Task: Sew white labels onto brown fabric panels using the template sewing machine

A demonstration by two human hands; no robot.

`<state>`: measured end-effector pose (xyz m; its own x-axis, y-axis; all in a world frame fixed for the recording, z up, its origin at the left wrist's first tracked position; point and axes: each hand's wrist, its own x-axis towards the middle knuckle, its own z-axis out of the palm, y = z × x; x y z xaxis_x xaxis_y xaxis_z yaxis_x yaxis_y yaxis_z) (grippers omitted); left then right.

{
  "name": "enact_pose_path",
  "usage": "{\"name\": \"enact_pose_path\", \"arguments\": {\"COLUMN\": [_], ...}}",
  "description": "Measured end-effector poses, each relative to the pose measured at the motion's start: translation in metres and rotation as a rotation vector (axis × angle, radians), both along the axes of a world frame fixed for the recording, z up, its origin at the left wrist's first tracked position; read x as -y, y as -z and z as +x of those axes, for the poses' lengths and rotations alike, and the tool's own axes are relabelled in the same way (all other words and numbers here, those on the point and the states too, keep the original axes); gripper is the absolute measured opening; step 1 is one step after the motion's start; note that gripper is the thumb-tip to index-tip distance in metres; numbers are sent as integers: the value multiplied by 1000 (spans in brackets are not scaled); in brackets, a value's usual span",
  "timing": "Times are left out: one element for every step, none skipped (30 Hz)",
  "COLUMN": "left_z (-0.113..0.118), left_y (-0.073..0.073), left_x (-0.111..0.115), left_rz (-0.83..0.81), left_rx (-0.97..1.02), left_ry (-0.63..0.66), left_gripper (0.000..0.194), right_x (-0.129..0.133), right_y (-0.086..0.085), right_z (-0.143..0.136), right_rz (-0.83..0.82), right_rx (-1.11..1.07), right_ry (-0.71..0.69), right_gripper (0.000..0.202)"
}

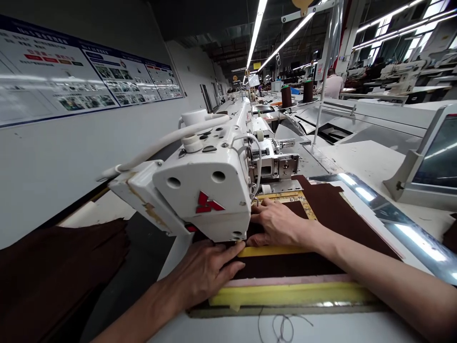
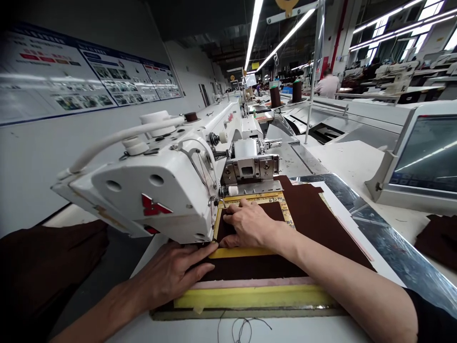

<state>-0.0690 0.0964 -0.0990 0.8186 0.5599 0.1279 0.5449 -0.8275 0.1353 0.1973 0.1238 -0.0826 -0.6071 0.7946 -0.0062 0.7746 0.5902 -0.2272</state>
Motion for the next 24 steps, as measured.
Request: {"name": "enact_pose_path", "arguments": {"left_z": [3, 5, 7, 8, 9, 11, 12, 13, 13, 14, 13, 13, 11, 7, 3, -3, -9, -17, -24, -32, -38, -42, -44, -44], "left_y": [-1, -3, -4, -6, -7, -9, -10, -10, -10, -9, -7, -5, -2, 1, 4, 7, 10, 12, 13, 15, 16, 17, 17, 18], "left_x": [0, -1, -1, 0, 0, 0, 1, 1, 1, 1, 0, 0, -1, -2, -3, -4, -6, -8, -12, -16, -21, -27, -34, -42], "left_rz": [-7, -13, -17, -17, -16, -16, -17, -19, -21, -22, -19, -13, -6, -1, 1, 6, 15, 31, 56, 80, 100, 118, 137, 161], "left_rx": [-18, -32, -46, -60, -73, -85, -92, -93, -87, -76, -60, -40, -18, 7, 35, 71, 110, 150, 188, 214, 230, 236, 231, 225], "left_ry": [0, 0, -3, -11, -17, -21, -22, -22, -21, -13, -5, 6, 17, 31, 50, 69, 83, 88, 81, 62, 35, 7, -19, -47], "left_gripper": [42, 41, 40, 39, 37, 36, 35, 34, 33, 33, 33, 33, 34, 36, 38, 39, 39, 37, 34, 30, 25, 25, 29, 34], "right_x": [0, -1, -1, -1, -1, -1, -1, 0, 0, 1, 2, 3, 3, 4, 4, 4, 4, 4, 4, 3, 2, 1, 1, 0], "right_y": [0, 0, 0, 0, 1, 1, 2, 2, 3, 3, 3, 3, 3, 2, 2, 1, 1, 0, 0, 0, 0, 1, 1, 2], "right_z": [0, 0, 0, 0, 0, 0, -1, -2, -2, -3, -4, -5, -5, -6, -6, -7, -7, -7, -7, -6, -6, -6, -5, -4], "right_rz": [-2, -3, -4, -4, -3, -1, 1, 4, 7, 11, 15, 20, 24, 28, 31, 33, 34, 36, 36, 36, 36, 35, 35, 34], "right_rx": [-3, -5, -8, -10, -12, -13, -13, -13, -12, -11, -10, -10, -9, -9, -9, -10, -13, -19, -27, -36, -44, -51, -56, -59], "right_ry": [3, 7, 12, 18, 25, 33, 41, 50, 59, 70, 81, 91, 101, 110, 118, 125, 132, 138, 142, 142, 137, 129, 122, 116], "right_gripper": [55, 55, 54, 53, 53, 52, 53, 54, 55, 56, 55, 55, 56, 58, 59, 61, 63, 64, 65, 65, 65, 65, 65, 65]}}
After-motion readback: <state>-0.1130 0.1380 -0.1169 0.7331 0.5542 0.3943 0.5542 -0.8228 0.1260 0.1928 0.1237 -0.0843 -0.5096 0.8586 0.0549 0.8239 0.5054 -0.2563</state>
